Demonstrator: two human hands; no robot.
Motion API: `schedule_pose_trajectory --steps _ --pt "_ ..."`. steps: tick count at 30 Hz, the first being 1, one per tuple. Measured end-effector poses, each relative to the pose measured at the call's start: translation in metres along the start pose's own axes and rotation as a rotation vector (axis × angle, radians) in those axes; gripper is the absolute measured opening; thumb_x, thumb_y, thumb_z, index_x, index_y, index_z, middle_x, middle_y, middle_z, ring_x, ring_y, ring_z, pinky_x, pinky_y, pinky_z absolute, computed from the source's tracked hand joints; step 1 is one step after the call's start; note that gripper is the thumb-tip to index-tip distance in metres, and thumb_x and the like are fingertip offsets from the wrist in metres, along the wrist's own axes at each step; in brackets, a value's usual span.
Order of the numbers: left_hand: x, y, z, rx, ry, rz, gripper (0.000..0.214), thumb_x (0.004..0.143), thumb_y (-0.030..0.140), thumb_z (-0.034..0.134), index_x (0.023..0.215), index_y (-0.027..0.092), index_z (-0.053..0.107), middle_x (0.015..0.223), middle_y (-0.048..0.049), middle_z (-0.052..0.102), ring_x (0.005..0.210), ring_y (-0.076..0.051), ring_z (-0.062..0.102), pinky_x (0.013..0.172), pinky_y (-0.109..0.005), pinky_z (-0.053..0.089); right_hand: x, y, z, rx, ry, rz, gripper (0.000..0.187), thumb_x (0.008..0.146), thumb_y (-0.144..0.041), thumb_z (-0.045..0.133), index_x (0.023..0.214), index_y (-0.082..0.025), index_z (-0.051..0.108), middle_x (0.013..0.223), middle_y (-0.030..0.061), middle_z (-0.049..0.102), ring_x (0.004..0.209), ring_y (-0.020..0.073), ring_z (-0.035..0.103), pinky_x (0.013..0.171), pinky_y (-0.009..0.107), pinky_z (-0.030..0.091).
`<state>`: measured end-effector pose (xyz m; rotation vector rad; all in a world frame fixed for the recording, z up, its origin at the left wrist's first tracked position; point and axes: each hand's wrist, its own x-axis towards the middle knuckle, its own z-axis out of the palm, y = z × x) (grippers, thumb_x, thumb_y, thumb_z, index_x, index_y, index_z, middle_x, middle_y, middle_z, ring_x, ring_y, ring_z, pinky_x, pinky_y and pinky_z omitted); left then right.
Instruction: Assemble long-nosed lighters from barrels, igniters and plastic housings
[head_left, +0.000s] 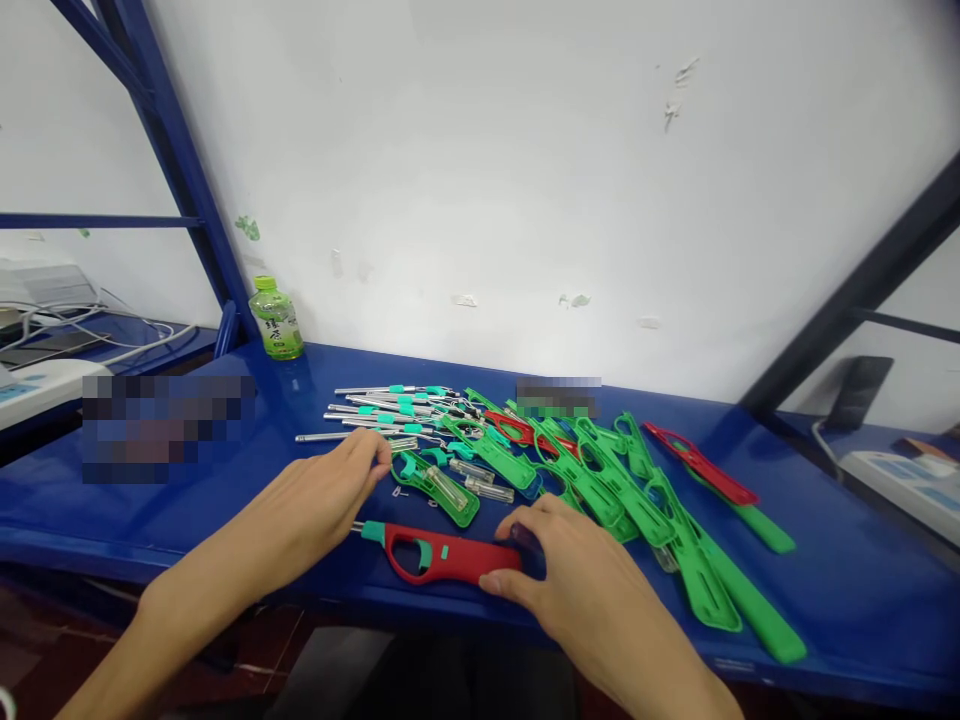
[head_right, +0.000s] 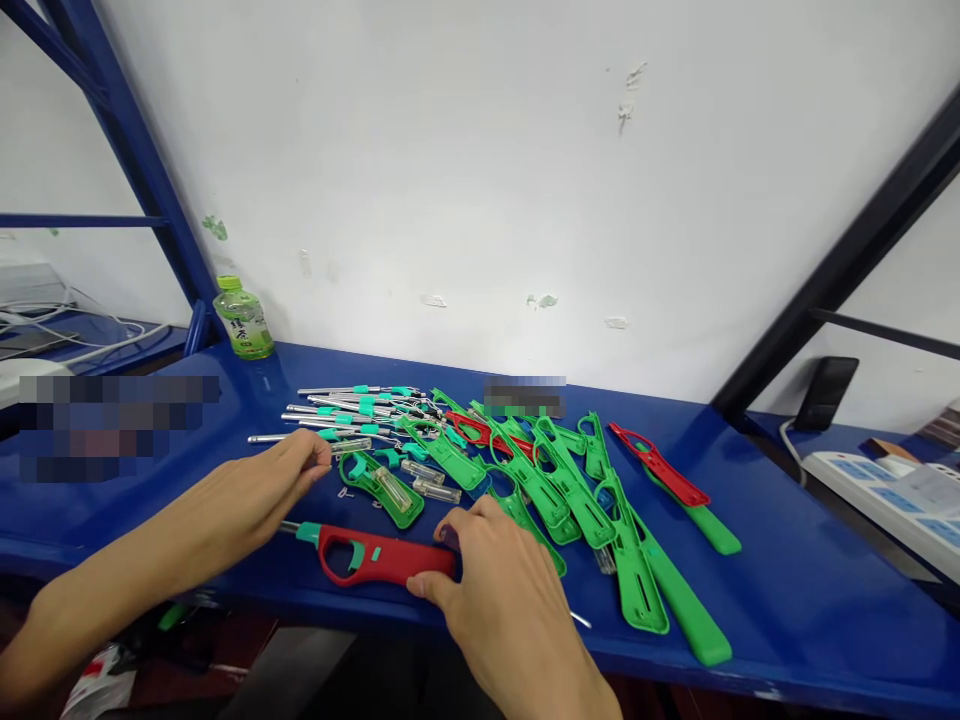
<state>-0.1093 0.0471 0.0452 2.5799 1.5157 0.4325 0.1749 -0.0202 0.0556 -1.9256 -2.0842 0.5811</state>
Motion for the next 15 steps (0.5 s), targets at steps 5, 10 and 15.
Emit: schedule_pose_trajectory --steps 5,10,15 --pt "-0.009 0.021 -0.002 -0.078 -0.029 0.039 0.024 0.114 0.04 0.029 0.103 0.027 0.047 0.081 0.0033 0.061 0.064 -0.02 0.06 0.062 -0.034 0.036 0.003 -0.006 0.003 -0.053 -0.035 0.024 0.019 0.091 -0.027 0.082 0.107 -0.026 0.071 0.107 0.0043 0.079 0.104 0.0318 0.075 0.081 0.038 0.049" --pt "-0.013 0.023 0.0 -0.063 -0.012 0.079 0.022 0.114 0.037 0.033 0.106 0.027 0.051 0.092 0.0014 0.065 0.072 -0.019 0.064 0.066 -0.034 0.04 0.008 -0.008 0.007 -0.133 0.073 -0.036 0.03 0.085 -0.019 0.085 0.107 -0.028 0.066 0.099 -0.0008 0.078 0.091 0.0298 0.077 0.069 0.035 0.045" --pt "-0.016 0.02 0.001 -0.058 0.019 0.128 0.022 0.114 0.033 0.036 0.107 0.026 0.056 0.095 0.0006 0.067 0.078 -0.018 0.068 0.07 -0.032 0.044 0.007 -0.006 0.019 -0.199 0.226 -0.133 0.039 0.076 -0.02 0.091 0.103 -0.03 0.065 0.1 -0.0022 0.072 0.077 0.0266 0.073 0.06 0.034 0.039"
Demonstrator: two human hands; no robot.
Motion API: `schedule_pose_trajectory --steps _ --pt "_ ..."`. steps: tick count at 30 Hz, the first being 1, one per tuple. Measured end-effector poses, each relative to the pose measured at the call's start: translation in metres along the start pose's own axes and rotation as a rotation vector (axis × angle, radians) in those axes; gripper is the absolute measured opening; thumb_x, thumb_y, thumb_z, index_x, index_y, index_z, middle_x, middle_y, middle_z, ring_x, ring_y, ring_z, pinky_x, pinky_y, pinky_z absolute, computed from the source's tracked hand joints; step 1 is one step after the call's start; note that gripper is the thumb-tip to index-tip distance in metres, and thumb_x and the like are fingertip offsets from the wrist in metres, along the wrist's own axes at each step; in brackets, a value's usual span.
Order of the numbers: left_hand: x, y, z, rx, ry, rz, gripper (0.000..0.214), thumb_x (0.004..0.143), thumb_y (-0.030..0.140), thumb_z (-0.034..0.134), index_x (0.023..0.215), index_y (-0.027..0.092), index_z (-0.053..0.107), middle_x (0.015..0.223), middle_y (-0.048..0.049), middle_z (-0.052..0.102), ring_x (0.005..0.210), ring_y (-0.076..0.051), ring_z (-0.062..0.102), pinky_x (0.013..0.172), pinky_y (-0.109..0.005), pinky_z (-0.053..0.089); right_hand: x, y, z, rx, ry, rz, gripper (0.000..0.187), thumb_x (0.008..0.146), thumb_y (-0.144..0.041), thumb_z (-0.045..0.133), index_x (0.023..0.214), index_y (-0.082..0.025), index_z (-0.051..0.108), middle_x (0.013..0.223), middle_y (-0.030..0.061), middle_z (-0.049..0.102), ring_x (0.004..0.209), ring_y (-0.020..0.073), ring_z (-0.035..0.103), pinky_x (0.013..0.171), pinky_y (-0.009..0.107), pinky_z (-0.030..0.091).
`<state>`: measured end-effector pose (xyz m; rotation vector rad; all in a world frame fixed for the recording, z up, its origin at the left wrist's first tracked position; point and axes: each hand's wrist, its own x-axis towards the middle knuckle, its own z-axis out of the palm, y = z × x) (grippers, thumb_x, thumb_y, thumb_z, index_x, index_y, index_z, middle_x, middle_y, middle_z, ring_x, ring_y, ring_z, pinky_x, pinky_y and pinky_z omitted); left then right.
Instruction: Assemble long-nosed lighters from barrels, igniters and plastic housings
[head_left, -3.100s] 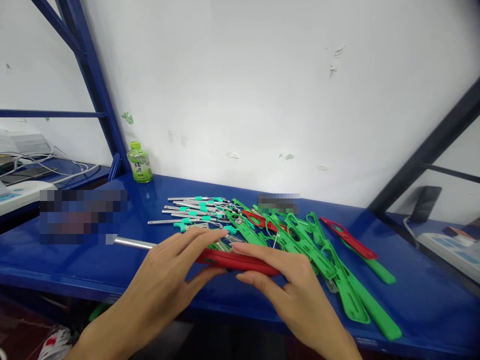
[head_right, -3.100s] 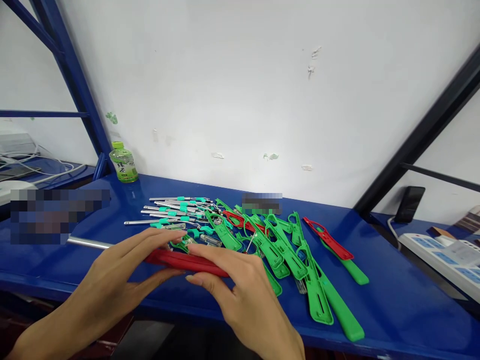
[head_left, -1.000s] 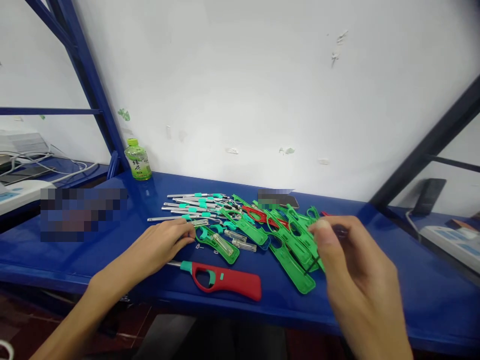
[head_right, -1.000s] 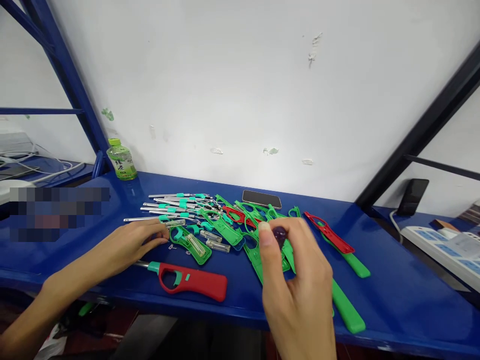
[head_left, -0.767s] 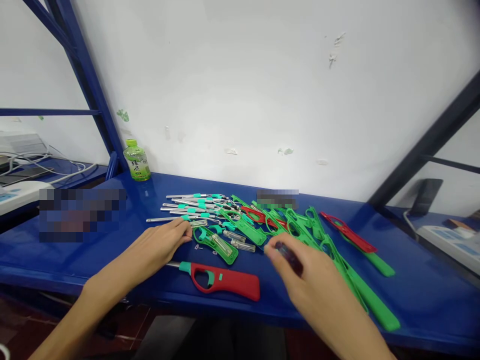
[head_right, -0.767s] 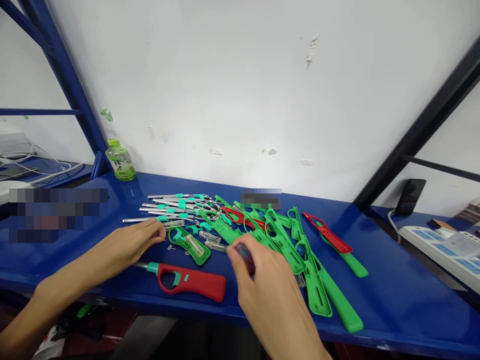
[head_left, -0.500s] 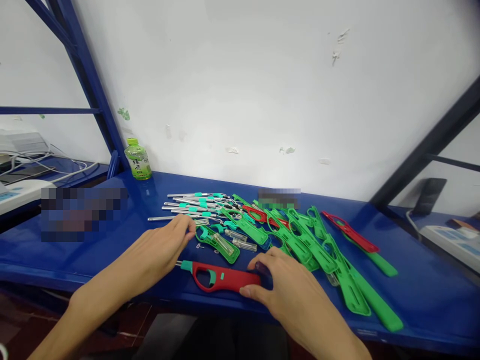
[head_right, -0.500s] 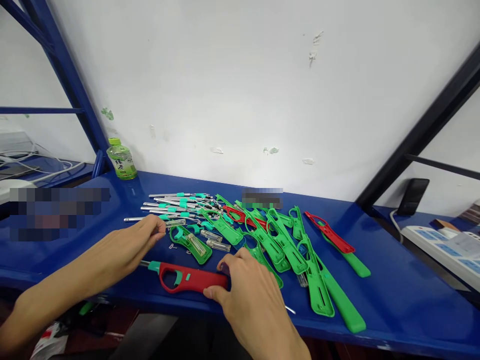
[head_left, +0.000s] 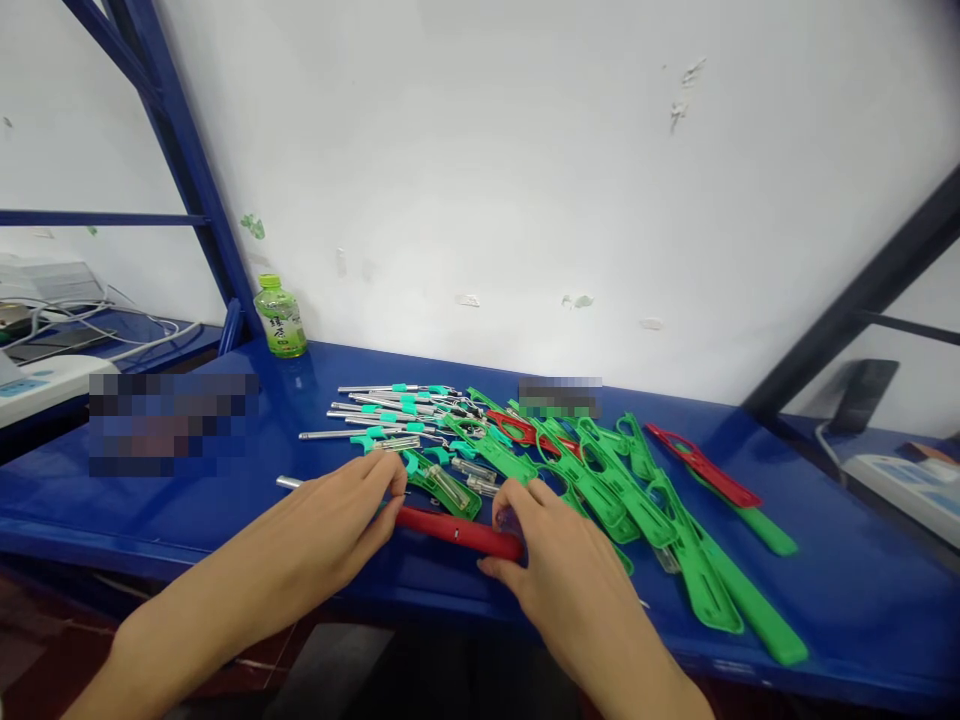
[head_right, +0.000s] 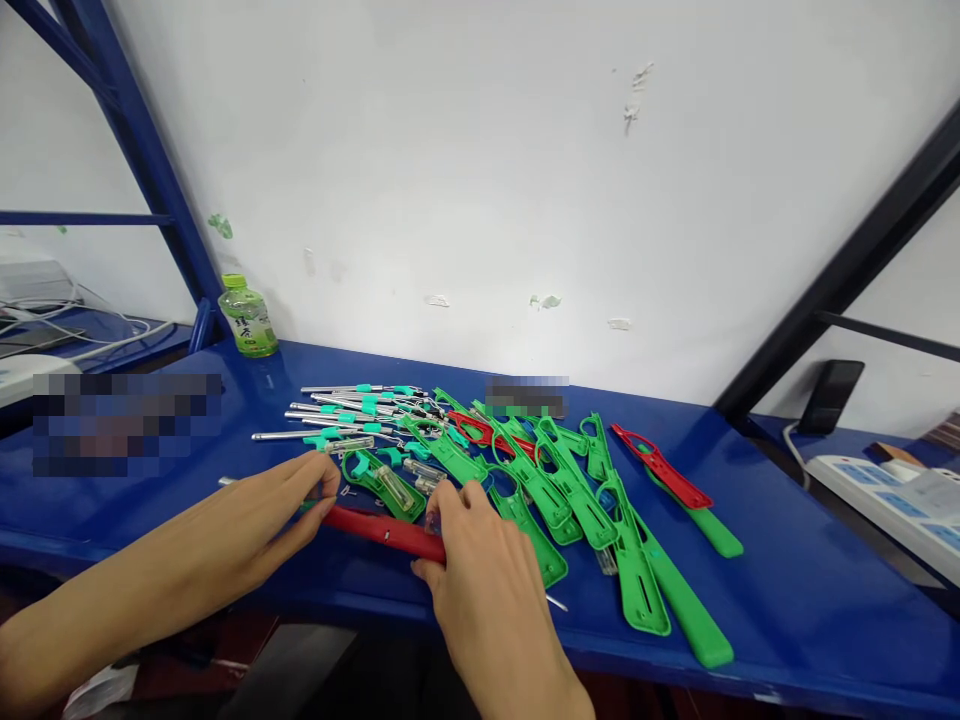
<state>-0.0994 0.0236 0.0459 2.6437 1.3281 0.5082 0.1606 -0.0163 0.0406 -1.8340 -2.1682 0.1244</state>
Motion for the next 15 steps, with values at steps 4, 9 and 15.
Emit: schedule_pose_trajectory --steps 4,9,15 --pt "-0.005 -0.007 0.006 0.009 0.008 0.031 0.019 0.111 0.031 0.041 0.112 0.027 0.06 0.099 -0.001 0.07 0.081 -0.02 0.07 0.071 -0.031 0.049 0.0 0.002 0.004 0.033 -0.031 -0.018 0.04 0.074 -0.028 0.095 0.1 -0.03 0.065 0.097 -0.0027 0.071 0.076 0.0261 0.071 0.06 0.033 0.036" --pt "-0.007 -0.01 0.01 -0.037 0.024 0.044 0.021 0.109 0.03 0.044 0.111 0.028 0.065 0.097 -0.0021 0.072 0.081 -0.02 0.07 0.075 -0.031 0.051 0.005 0.003 -0.003 0.1 -0.143 0.005 0.031 0.079 -0.03 0.093 0.095 -0.028 0.067 0.094 -0.0014 0.072 0.084 0.0274 0.071 0.063 0.032 0.035" --pt "0.004 0.002 -0.001 -0.104 0.019 -0.03 0.019 0.11 0.036 0.049 0.097 0.026 0.058 0.088 0.002 0.069 0.072 -0.017 0.064 0.065 -0.03 0.044 0.004 0.007 -0.019 0.349 0.082 -0.011 0.035 0.1 -0.05 0.071 0.078 -0.024 0.06 0.078 -0.0017 0.066 0.07 0.0195 0.06 0.064 0.031 0.037"
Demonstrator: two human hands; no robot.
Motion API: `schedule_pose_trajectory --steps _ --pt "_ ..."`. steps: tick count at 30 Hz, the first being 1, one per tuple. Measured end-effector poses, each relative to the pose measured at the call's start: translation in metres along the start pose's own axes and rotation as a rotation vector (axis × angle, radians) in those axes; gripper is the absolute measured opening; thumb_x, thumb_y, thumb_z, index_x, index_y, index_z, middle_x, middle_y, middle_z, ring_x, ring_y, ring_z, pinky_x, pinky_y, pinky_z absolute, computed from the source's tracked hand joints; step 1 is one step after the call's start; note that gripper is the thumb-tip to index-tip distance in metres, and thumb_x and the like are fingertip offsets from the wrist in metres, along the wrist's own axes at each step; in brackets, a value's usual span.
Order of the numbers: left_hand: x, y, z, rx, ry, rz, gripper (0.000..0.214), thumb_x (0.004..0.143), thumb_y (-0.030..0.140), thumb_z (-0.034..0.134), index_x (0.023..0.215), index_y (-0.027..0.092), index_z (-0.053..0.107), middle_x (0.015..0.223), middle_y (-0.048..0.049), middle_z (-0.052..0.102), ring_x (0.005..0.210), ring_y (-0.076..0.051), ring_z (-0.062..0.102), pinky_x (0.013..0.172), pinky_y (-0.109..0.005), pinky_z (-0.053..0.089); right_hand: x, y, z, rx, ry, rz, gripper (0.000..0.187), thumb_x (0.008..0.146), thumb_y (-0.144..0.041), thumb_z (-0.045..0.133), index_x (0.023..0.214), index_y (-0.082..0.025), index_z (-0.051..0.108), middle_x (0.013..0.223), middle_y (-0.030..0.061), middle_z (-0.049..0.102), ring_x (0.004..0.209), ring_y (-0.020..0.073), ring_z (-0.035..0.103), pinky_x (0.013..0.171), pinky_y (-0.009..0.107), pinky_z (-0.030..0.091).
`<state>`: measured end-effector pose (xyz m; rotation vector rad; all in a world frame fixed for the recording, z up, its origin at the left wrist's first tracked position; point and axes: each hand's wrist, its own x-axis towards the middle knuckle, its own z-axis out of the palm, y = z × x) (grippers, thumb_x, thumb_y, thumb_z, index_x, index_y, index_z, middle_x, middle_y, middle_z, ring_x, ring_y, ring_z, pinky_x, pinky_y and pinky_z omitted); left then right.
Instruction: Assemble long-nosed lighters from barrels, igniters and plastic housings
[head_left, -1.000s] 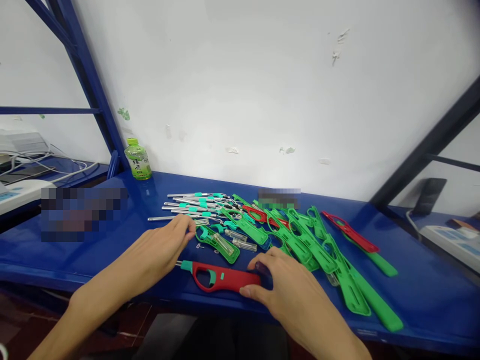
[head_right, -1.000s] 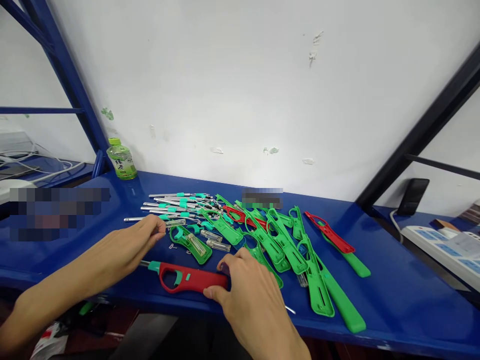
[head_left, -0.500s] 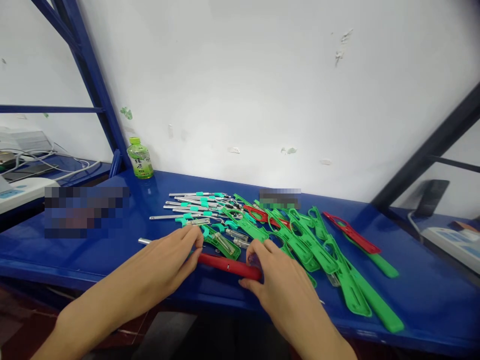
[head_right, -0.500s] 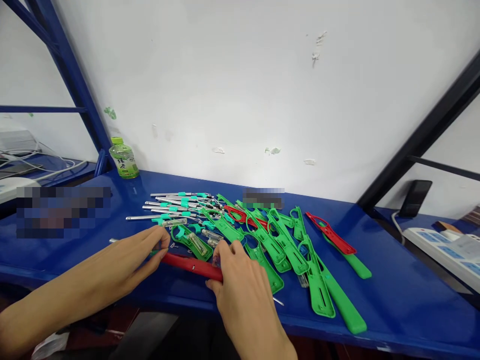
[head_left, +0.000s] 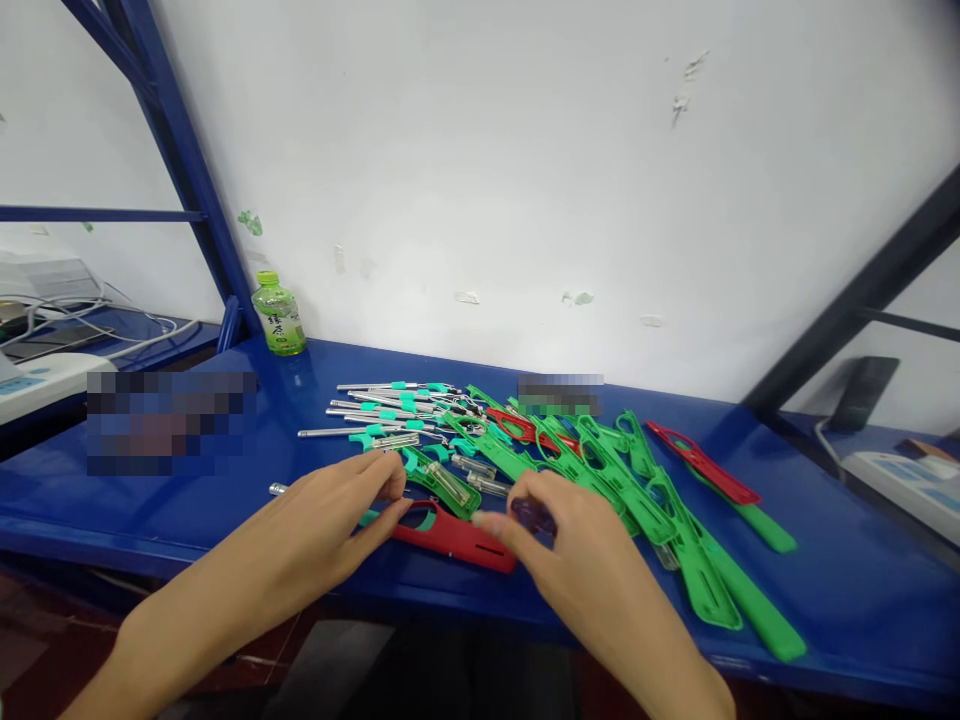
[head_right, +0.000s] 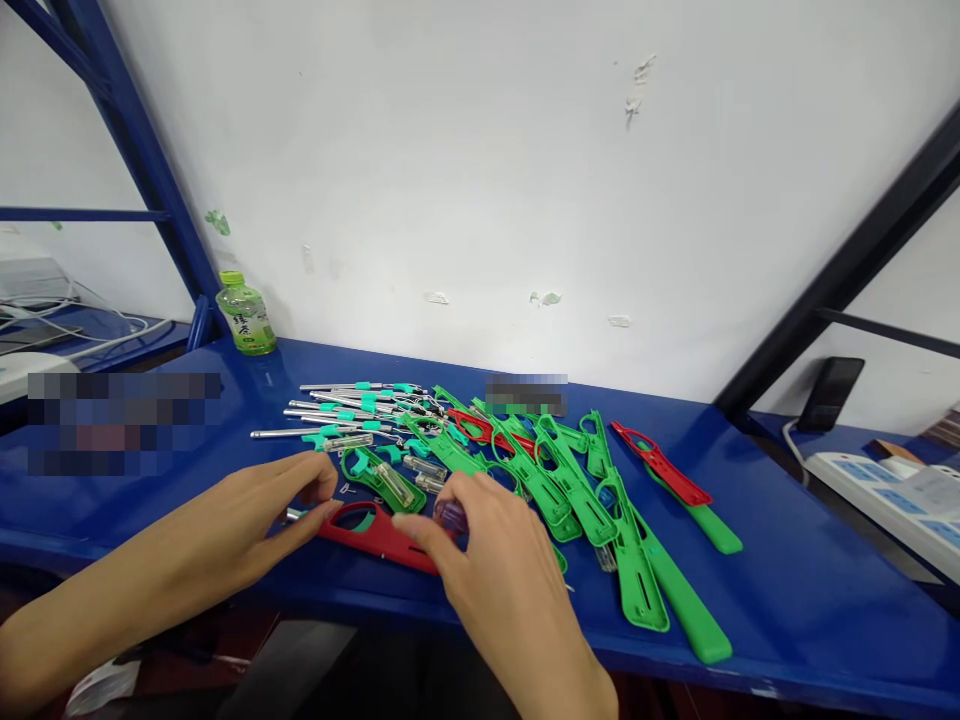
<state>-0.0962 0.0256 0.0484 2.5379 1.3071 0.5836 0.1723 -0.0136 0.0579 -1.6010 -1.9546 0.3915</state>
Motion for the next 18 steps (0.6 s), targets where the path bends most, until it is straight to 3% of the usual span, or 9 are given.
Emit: schedule_pose_trajectory --steps 3,6,9,14,18 --pt "0.006 0.009 -0.005 -0.127 0.049 -0.004 0.023 0.109 0.04 0.055 0.093 0.025 0.062 0.085 0.0033 0.069 0.072 -0.015 0.062 0.064 -0.028 0.044 -0.001 -0.003 -0.011 0.136 0.182 -0.033 0.051 0.109 -0.057 0.05 0.07 -0.024 0.054 0.065 -0.0034 0.054 0.06 0.0158 0.05 0.059 0.03 0.035" --pt "0.009 0.018 -0.008 -0.292 0.153 -0.024 0.021 0.105 0.038 0.064 0.091 0.024 0.07 0.084 0.0033 0.07 0.075 -0.014 0.063 0.066 -0.025 0.046 -0.004 -0.005 -0.021 0.186 0.304 -0.085 0.051 0.111 -0.054 0.046 0.071 -0.024 0.057 0.067 -0.0029 0.054 0.061 0.0149 0.051 0.061 0.029 0.038" --pt "0.011 0.027 -0.01 -0.466 0.191 -0.086 0.019 0.101 0.036 0.069 0.089 0.023 0.076 0.083 0.0024 0.073 0.074 -0.013 0.065 0.066 -0.023 0.049 -0.007 -0.004 -0.028 0.139 0.366 -0.148 0.05 0.11 -0.052 0.05 0.069 -0.024 0.058 0.07 -0.0016 0.057 0.063 0.0148 0.054 0.062 0.028 0.041" --pt "0.014 0.035 -0.014 -0.709 0.153 -0.189 0.018 0.096 0.034 0.075 0.087 0.019 0.078 0.077 0.0016 0.073 0.068 -0.011 0.064 0.063 -0.019 0.051 -0.011 -0.001 -0.034 0.076 0.41 -0.049 0.055 0.107 -0.06 0.051 0.067 -0.024 0.061 0.052 -0.0054 0.047 0.045 0.0116 0.04 0.045 0.028 0.032" --pt "0.017 0.032 -0.014 -0.899 0.113 -0.18 0.012 0.091 0.027 0.08 0.085 0.018 0.078 0.071 0.002 0.073 0.065 -0.009 0.065 0.06 -0.015 0.05 -0.013 -0.003 -0.037 0.131 0.449 -0.039 0.05 0.105 -0.06 0.056 0.073 -0.025 0.073 0.048 -0.0055 0.05 0.041 0.0115 0.043 0.041 0.026 0.033"
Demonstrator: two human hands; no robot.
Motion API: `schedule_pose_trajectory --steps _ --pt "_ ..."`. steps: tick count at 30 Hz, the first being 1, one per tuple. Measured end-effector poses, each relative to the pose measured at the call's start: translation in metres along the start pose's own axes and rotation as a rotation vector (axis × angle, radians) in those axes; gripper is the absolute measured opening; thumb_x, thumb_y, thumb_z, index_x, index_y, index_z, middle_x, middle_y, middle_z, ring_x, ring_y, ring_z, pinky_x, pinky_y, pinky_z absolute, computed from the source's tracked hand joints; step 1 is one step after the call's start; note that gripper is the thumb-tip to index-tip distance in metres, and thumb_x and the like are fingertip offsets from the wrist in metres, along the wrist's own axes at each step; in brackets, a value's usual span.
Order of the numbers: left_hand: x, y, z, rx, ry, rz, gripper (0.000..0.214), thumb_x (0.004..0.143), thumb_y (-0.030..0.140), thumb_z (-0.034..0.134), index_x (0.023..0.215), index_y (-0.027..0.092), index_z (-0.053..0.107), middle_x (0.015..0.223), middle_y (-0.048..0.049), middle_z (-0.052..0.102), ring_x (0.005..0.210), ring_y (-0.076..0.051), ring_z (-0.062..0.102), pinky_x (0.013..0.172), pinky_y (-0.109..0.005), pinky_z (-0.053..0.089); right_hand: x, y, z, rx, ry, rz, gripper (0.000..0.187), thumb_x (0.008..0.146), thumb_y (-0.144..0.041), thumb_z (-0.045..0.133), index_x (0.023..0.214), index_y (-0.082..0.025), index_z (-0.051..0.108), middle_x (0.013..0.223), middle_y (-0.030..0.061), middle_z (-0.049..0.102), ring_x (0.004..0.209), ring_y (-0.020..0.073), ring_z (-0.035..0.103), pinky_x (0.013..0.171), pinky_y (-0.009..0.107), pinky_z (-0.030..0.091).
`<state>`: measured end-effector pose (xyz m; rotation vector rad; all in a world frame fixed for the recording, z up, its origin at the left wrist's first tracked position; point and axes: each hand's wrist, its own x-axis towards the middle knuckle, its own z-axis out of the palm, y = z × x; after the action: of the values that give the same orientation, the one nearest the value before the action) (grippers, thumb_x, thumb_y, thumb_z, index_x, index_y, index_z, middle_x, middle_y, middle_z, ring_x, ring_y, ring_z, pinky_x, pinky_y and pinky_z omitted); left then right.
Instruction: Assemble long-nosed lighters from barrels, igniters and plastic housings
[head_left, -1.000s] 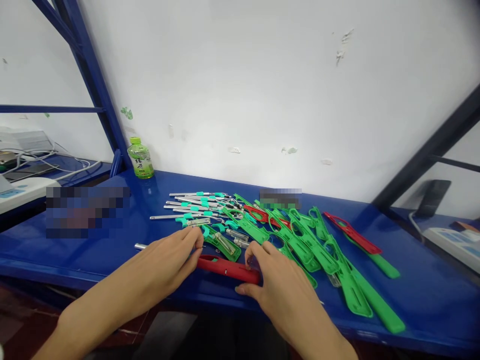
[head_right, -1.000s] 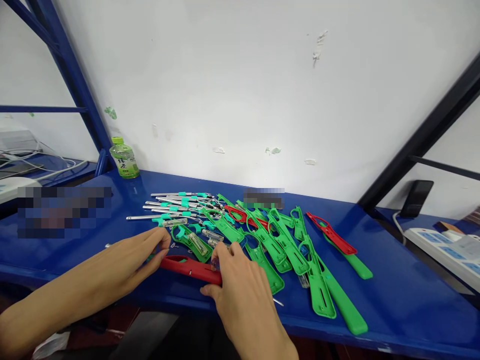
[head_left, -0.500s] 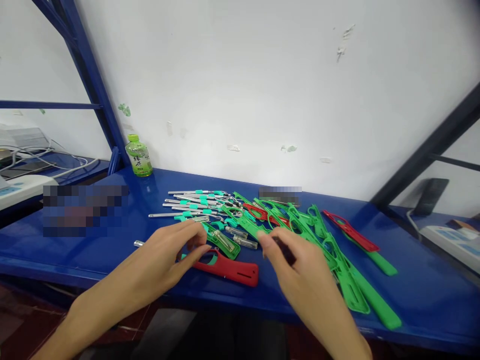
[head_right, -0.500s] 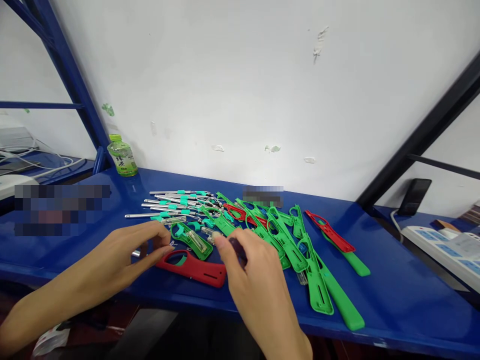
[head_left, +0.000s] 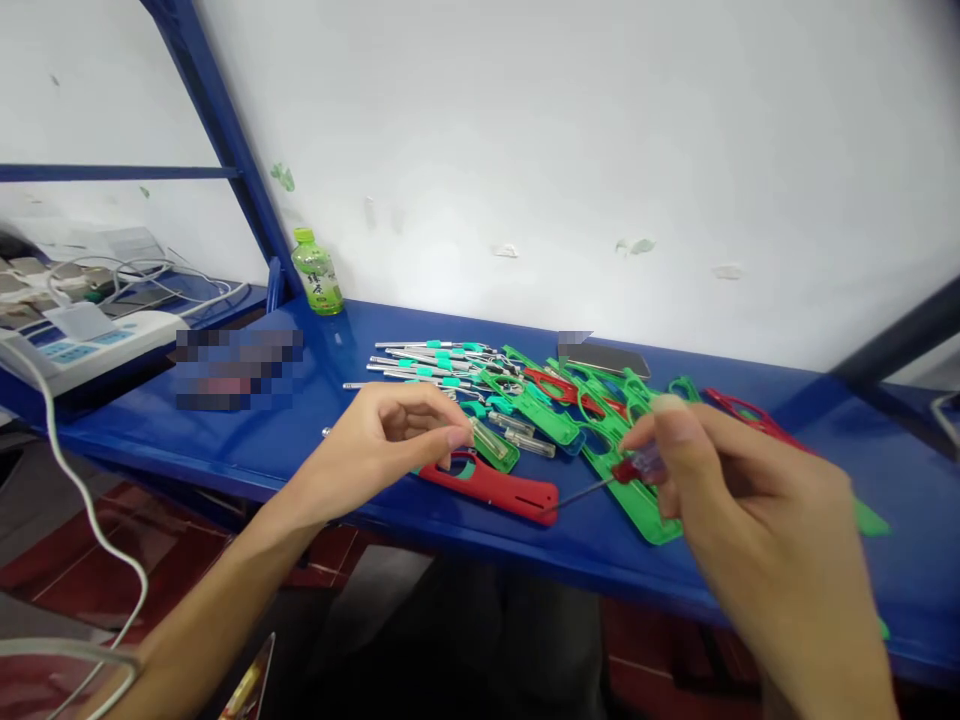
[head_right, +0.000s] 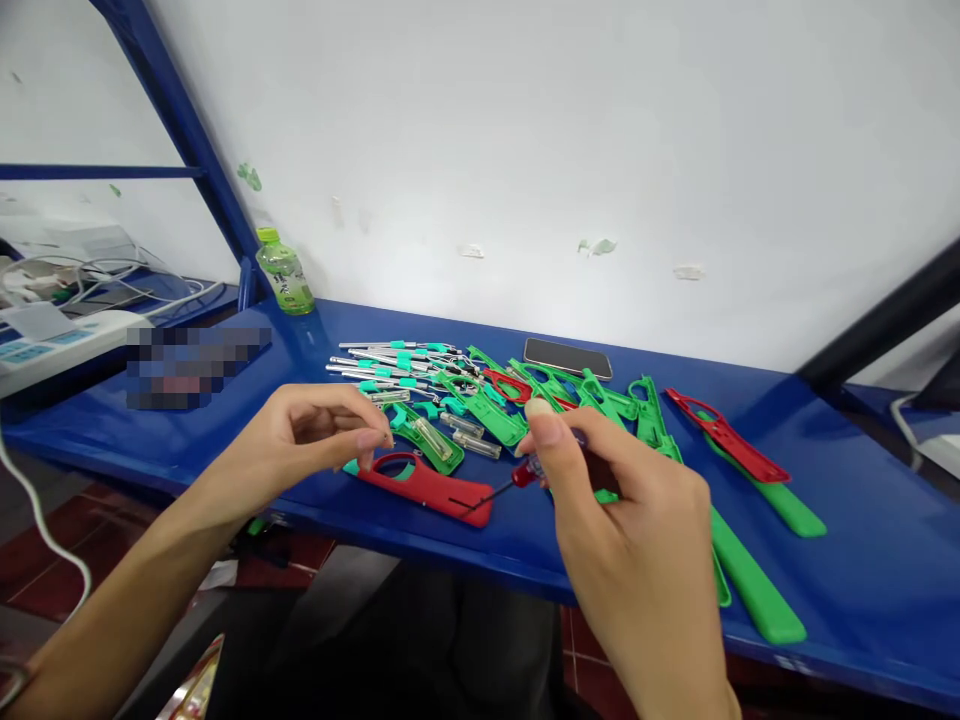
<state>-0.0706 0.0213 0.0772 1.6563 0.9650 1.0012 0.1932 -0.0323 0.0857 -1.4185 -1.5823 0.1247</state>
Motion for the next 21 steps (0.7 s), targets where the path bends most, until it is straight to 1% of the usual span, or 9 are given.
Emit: schedule_pose_trajectory --steps 2,4,6,8,10,13,17,21 --pt "0.001 -0.003 0.0 -0.083 -0.019 -0.002 0.01 0.09 0.025 0.08 0.084 0.017 0.079 0.066 0.0023 0.072 0.061 -0.008 0.064 0.056 -0.013 0.048 -0.001 -0.003 -0.001 0.038 0.023 0.009 0.048 0.103 -0.059 0.059 0.074 -0.025 0.075 0.049 -0.0042 0.055 0.041 0.0122 0.048 0.04 0.026 0.034" --pt "0.002 -0.006 0.001 -0.138 -0.016 -0.002 0.008 0.089 0.022 0.08 0.084 0.017 0.081 0.063 0.0027 0.071 0.057 -0.007 0.064 0.052 -0.012 0.045 -0.003 -0.006 -0.001 0.069 0.076 0.042 0.046 0.102 -0.058 0.061 0.074 -0.025 0.076 0.05 -0.0037 0.058 0.042 0.0124 0.05 0.04 0.026 0.034" --pt "0.003 -0.01 0.003 -0.181 -0.018 -0.008 0.005 0.089 0.021 0.081 0.085 0.017 0.082 0.066 0.0017 0.073 0.055 -0.007 0.065 0.048 -0.012 0.044 -0.005 -0.009 0.0 0.092 0.155 0.077 0.043 0.101 -0.057 0.063 0.075 -0.026 0.077 0.05 -0.0039 0.059 0.042 0.0117 0.049 0.04 0.025 0.034" --pt "0.004 -0.014 0.006 -0.222 -0.031 -0.015 0.004 0.088 0.02 0.082 0.085 0.018 0.082 0.075 -0.001 0.079 0.054 -0.007 0.067 0.045 -0.013 0.043 -0.006 -0.01 0.0 0.114 0.206 0.102 0.042 0.101 -0.056 0.065 0.075 -0.026 0.078 0.049 -0.0043 0.059 0.043 0.0113 0.049 0.041 0.025 0.034" --pt "0.004 -0.016 0.008 -0.246 -0.043 -0.026 0.003 0.089 0.02 0.083 0.086 0.018 0.083 0.081 -0.003 0.081 0.053 -0.007 0.069 0.044 -0.013 0.042 -0.006 -0.009 0.0 0.144 0.187 0.102 0.039 0.101 -0.055 0.066 0.076 -0.027 0.078 0.05 -0.0043 0.061 0.045 0.0116 0.052 0.043 0.024 0.037" --pt "0.004 -0.016 0.01 -0.27 -0.061 -0.041 0.005 0.089 0.018 0.083 0.084 0.019 0.083 0.085 -0.0026 0.083 0.053 -0.006 0.069 0.042 -0.011 0.04 -0.005 -0.008 0.0 0.181 0.147 0.091 0.034 0.1 -0.052 0.07 0.079 -0.027 0.079 0.052 -0.0043 0.064 0.049 0.0124 0.057 0.045 0.024 0.041" --pt "0.002 -0.015 0.012 -0.294 -0.073 -0.06 0.006 0.089 0.019 0.085 0.083 0.021 0.083 0.09 -0.0012 0.084 0.053 -0.005 0.07 0.042 -0.01 0.041 -0.004 -0.01 0.001 0.228 0.217 0.099 0.035 0.1 -0.052 0.07 0.076 -0.028 0.079 0.051 -0.0043 0.064 0.048 0.0125 0.059 0.048 0.024 0.044" --pt "-0.001 -0.016 0.013 -0.297 -0.076 -0.063 0.007 0.087 0.021 0.087 0.081 0.021 0.083 0.089 -0.0014 0.084 0.051 -0.005 0.071 0.042 -0.009 0.041 -0.004 -0.01 0.003 0.249 0.219 0.092 0.036 0.1 -0.052 0.07 0.076 -0.027 0.08 0.053 -0.0047 0.066 0.05 0.0112 0.061 0.051 0.022 0.047"
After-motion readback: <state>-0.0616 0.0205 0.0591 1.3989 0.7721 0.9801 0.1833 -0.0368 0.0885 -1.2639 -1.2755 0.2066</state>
